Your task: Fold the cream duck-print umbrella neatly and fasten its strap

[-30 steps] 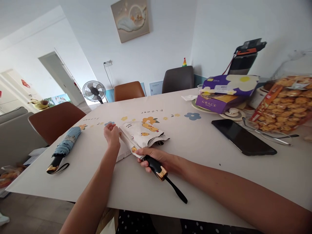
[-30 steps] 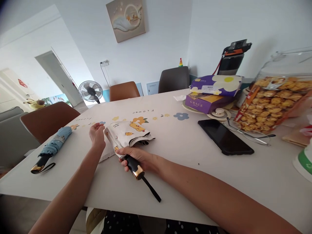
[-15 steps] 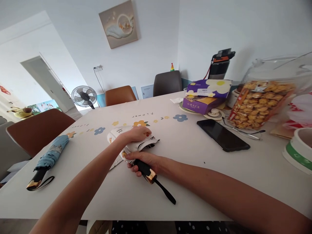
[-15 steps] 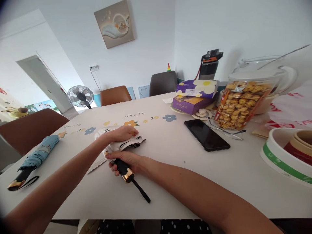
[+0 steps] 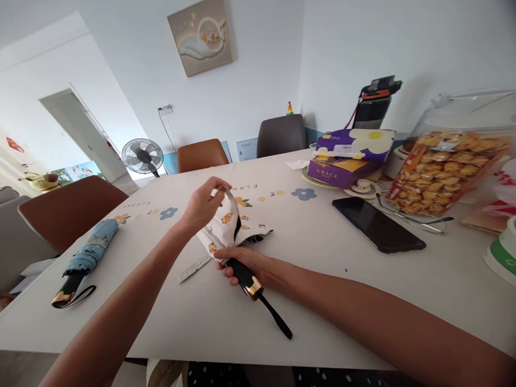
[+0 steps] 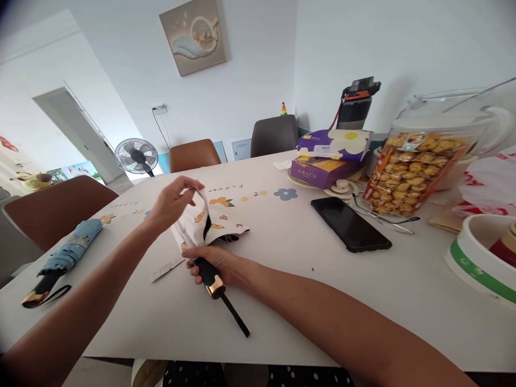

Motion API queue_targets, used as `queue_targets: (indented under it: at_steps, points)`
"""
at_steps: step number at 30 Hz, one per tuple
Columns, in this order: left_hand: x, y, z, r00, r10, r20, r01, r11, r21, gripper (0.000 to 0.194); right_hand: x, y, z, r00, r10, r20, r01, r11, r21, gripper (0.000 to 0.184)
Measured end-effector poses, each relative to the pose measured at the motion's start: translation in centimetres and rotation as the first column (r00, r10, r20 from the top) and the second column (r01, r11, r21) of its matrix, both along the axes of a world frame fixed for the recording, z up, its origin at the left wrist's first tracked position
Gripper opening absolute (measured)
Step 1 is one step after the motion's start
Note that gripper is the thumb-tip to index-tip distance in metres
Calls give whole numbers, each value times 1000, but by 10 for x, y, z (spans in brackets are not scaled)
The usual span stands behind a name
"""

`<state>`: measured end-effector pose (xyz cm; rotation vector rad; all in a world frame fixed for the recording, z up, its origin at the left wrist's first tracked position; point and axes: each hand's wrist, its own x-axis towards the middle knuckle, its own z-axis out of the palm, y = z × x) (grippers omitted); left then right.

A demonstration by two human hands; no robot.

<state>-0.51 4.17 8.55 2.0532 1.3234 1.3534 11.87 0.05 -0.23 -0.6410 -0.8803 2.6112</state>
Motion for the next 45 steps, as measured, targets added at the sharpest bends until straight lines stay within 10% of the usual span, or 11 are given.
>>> queue_targets:
  at_steps: [5, 12, 24, 34, 39, 45]
  points:
    - [-42, -43, 3, 957, 172, 235, -202, 973, 109, 18, 3, 3, 0, 993, -113, -36, 114, 993, 34, 23]
    - [-97, -77, -52, 845, 352, 403, -303, 935, -183, 6, 6, 3, -1, 987, -132, -92, 137, 989, 51, 34]
    - [-126, -117, -81, 981, 152, 117, -113, 951, -288, 10, 4, 3, -2, 989, -141, -51, 143, 989, 40, 26]
    - [-127, -116, -73, 994, 12, -108, -76, 785, -615, 19, 5, -2, -2, 997, -64, -48, 73, 977, 201, 18]
    - [-110, -95, -54, 935, 337, -106, -349, 836, -423, 27, 3, -4, -1, 998, -55, 33, 44, 962, 268, 21]
    - [-64, -51, -72, 948, 291, -131, -307, 943, -128, 54, 2, -5, 2, 996, -50, 77, 28, 962, 270, 18]
